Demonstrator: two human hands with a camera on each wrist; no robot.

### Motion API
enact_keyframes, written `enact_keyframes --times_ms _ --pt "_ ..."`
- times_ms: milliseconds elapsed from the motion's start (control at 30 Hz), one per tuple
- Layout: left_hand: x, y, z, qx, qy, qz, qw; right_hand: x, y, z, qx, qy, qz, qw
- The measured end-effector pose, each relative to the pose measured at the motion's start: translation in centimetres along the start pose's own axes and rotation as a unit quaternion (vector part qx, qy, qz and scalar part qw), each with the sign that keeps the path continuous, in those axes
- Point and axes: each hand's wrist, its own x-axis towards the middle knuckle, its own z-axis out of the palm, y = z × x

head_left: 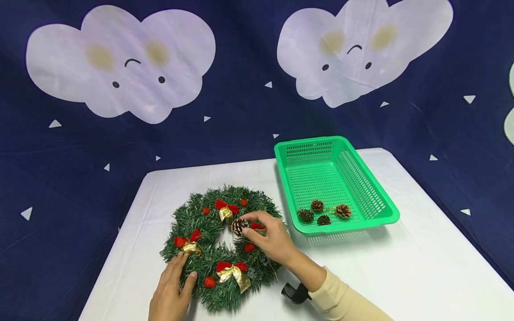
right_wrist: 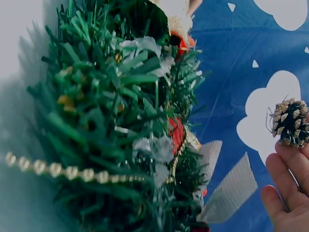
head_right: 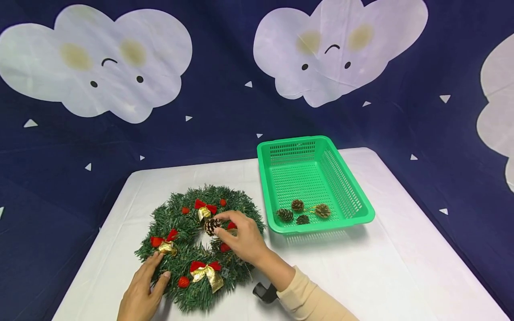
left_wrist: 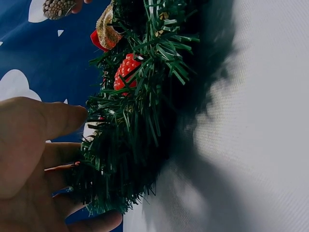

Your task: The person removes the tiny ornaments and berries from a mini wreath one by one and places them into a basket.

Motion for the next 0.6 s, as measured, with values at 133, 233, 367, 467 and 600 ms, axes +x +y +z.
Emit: enact_keyframes --times_ms 133,233,367,467,600 --pt "0.0 0.0 0.0 -0.003 0.002 -0.001 1.0 -0.2 0.3 -0.4 0.009 0.012 0.005 0.9999" --pt "0.0 -0.1 0.0 -0.005 0.005 -0.002 1.0 -0.4 0.4 -0.9 0.016 0.02 0.004 0.9997" --pt "0.0 0.0 0.0 -0.006 0.006 -0.003 1.0 -0.5 0.5 -1.8 0.014 0.034 0.012 0.9993" --pt "0.0 0.0 0.0 -0.007 0.002 -0.006 1.0 -0.5 0.7 -2.7 0.003 0.048 0.023 0.9986" --pt "0.0 0.0 0.0 -0.007 -0.001 -0.008 0.9999 -0.4 1.2 -3.8 -0.011 0.068 0.027 0.9973"
